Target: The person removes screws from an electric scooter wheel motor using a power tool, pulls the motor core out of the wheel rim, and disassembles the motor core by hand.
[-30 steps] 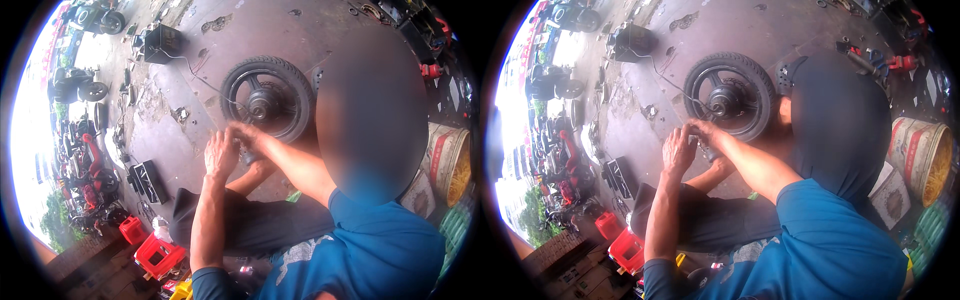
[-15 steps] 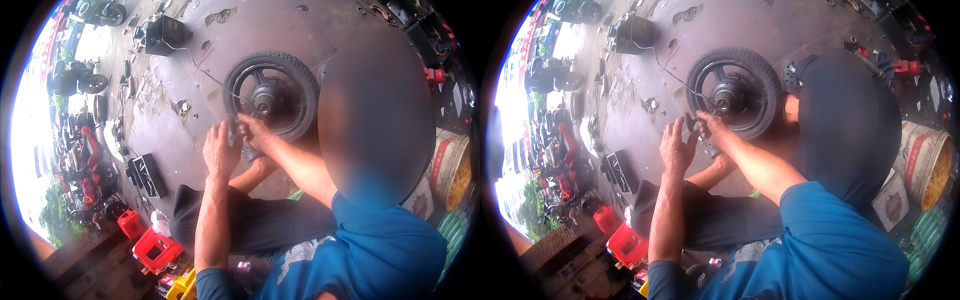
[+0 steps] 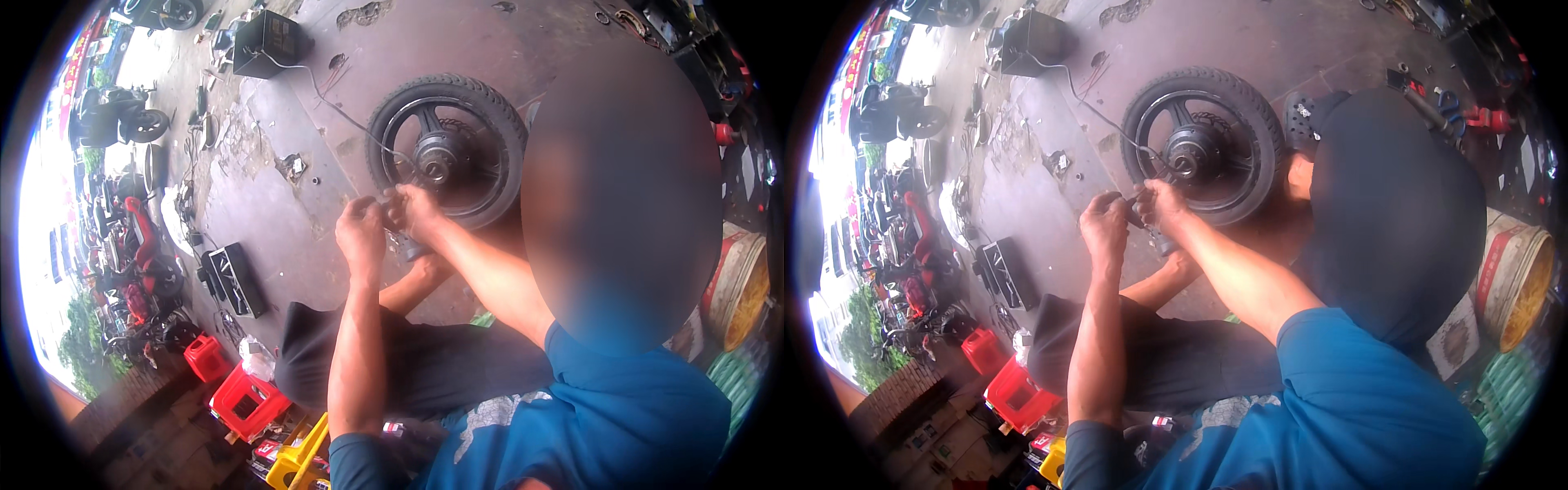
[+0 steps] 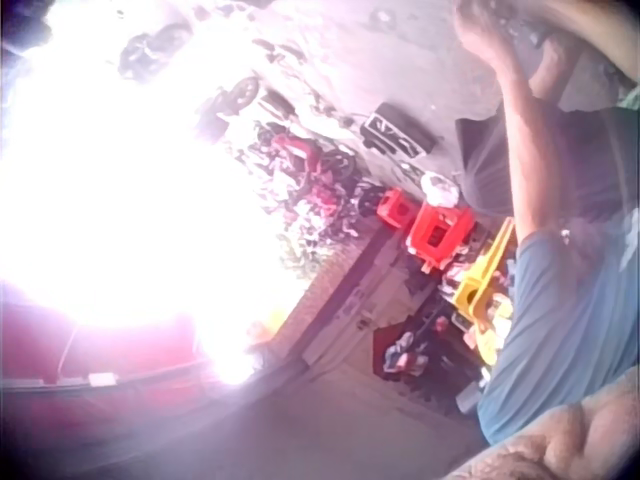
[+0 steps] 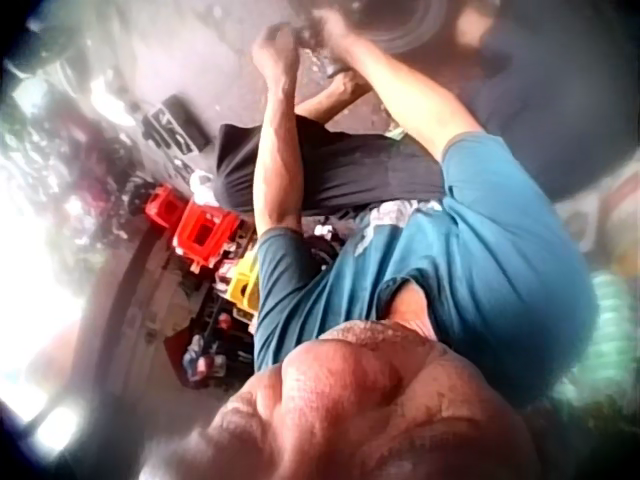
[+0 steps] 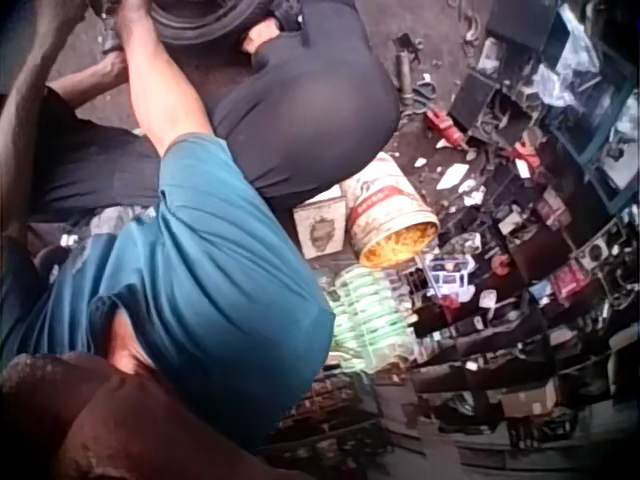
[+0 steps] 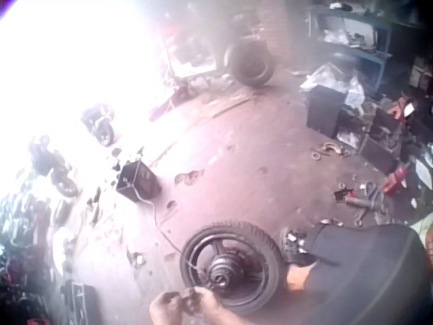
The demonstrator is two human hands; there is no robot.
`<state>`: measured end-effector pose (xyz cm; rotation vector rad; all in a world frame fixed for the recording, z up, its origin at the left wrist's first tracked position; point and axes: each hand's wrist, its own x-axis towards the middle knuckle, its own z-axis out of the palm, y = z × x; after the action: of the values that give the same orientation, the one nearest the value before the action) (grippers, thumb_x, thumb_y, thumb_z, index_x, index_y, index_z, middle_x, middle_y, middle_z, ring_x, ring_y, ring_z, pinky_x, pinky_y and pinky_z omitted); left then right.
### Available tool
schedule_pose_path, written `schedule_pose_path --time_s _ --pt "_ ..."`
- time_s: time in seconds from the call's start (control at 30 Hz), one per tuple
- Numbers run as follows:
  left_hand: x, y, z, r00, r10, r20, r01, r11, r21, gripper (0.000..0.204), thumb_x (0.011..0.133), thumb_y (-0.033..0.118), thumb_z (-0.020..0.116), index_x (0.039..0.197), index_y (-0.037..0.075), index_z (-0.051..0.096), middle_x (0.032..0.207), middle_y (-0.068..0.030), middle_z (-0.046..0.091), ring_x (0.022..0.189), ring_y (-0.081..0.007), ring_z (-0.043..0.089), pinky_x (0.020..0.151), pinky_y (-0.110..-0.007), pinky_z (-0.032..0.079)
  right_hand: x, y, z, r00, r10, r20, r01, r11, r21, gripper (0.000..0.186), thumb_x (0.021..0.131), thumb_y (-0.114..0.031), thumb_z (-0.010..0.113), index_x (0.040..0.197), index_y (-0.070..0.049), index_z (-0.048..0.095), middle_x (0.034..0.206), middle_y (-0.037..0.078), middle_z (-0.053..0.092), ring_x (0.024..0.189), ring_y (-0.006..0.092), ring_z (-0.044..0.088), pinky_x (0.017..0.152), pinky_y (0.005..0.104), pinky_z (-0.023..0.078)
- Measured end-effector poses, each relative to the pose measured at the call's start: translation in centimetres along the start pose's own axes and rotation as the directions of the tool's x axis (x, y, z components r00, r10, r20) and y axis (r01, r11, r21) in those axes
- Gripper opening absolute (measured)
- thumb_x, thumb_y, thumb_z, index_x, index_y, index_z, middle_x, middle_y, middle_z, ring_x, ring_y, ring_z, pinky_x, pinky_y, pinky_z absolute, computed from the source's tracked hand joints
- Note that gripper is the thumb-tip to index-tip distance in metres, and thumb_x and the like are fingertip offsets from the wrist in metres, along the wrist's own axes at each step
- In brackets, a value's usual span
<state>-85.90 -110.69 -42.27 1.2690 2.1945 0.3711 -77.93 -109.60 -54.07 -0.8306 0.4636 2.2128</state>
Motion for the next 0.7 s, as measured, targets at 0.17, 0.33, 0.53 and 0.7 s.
schedule_pose_path --time_s 0.17,0.33,0.53,0.7 --pt "-1.3 0.6 -0.2 0.977 0.205 -0.066 -0.182 0.951 0.249 0.030 0.084 0.019 0.067 0.109 0.003 0.065 0.103 -0.0178 0.059 0.093 -0.0332 0.061 0.080 -0.041 0.048 -0.2 -0.4 -1.0 0.994 -0.107 0.027 0.107 0.994 -0.027 0.018 0.093 -0.025 0.061 0.088 -0.008 0.063 0.064 -0.004 0.054 0.050 0.0074 0.047 0.045 0.0241 0.037" --pt "-3.0 0.8 -1.1 0.714 0.700 -0.003 -0.654 0.668 0.356 0.053 0.075 0.018 0.076 0.124 0.010 0.057 0.120 -0.0160 0.055 0.108 -0.0336 0.055 0.089 -0.045 0.045 -0.2 -0.5 -0.8 0.996 -0.088 0.019 0.089 0.989 -0.117 0.018 0.090 -0.027 0.066 0.084 -0.012 0.061 0.062 -0.005 0.051 0.048 0.0053 0.044 0.041 0.0218 0.032" --pt "-3.5 2.5 -2.2 0.710 0.686 0.161 -0.673 0.594 0.441 0.056 0.072 0.015 0.076 0.124 0.013 0.056 0.124 -0.0122 0.052 0.111 -0.0323 0.053 0.093 -0.044 0.043 1.6 -1.0 -0.9 0.997 -0.049 -0.067 0.038 0.986 -0.159 0.024 0.086 -0.030 0.068 0.071 -0.018 0.053 0.055 -0.007 0.042 0.041 0.0043 0.035 0.038 0.0212 0.025" --pt "-1.9 0.7 -2.0 0.789 0.568 0.232 -0.582 0.574 0.576 0.044 0.075 0.017 0.073 0.117 0.013 0.060 0.114 -0.0090 0.058 0.104 -0.0303 0.056 0.090 -0.042 0.044 2.6 -1.6 -0.6 0.987 0.049 -0.156 -0.085 0.969 -0.232 0.034 0.083 -0.034 0.070 0.065 -0.020 0.044 0.052 -0.007 0.039 0.037 0.0054 0.031 0.036 0.0229 0.024"
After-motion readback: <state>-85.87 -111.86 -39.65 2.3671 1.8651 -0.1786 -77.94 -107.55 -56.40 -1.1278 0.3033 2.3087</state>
